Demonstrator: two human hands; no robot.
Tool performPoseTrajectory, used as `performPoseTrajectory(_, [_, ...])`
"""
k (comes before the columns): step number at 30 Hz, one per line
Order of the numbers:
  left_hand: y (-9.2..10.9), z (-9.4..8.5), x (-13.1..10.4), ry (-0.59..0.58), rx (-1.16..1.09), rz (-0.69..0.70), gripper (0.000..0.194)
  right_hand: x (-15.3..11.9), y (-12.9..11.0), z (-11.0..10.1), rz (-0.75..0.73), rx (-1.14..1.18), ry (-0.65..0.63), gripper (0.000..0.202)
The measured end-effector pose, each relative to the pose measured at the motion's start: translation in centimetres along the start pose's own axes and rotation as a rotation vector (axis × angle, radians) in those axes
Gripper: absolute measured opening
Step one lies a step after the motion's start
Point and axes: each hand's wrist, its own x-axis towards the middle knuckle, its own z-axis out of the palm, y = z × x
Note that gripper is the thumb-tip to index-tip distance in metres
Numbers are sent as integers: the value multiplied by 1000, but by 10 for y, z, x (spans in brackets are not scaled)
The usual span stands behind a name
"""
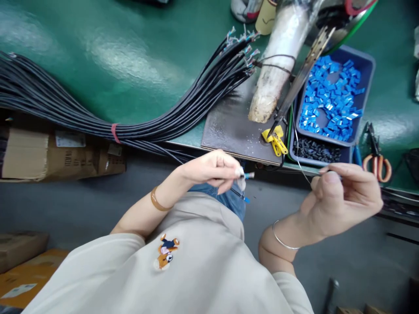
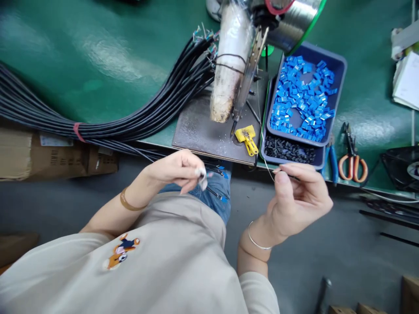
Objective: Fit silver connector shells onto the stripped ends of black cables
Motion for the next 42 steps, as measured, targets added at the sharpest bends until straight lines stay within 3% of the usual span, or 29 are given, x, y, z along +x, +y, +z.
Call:
performPoseTrajectory(3, [-5,6,-2,298,-157,50,33,-7,-5,11,55,-23,-167,6])
performPoseTrajectory(7, [5,22,8,457,-50,142,28,-15,-1,27,147,20,-347,6])
performPoseTrajectory(13, [8,23,19,475,112,224,27,-13,14,33,242,121,-484,9])
performPoseTrajectory(32, [8,22,22,433,262,206,28,-11,23,35,302,250,-484,5])
performPoseTrajectory(39, [8,26,23,484,333,232,29,-13,21,38,209,220,-442,9])
performPoseTrajectory(42, [5,28,24,546,274,243,29,-22,18,40,17,64,-336,6])
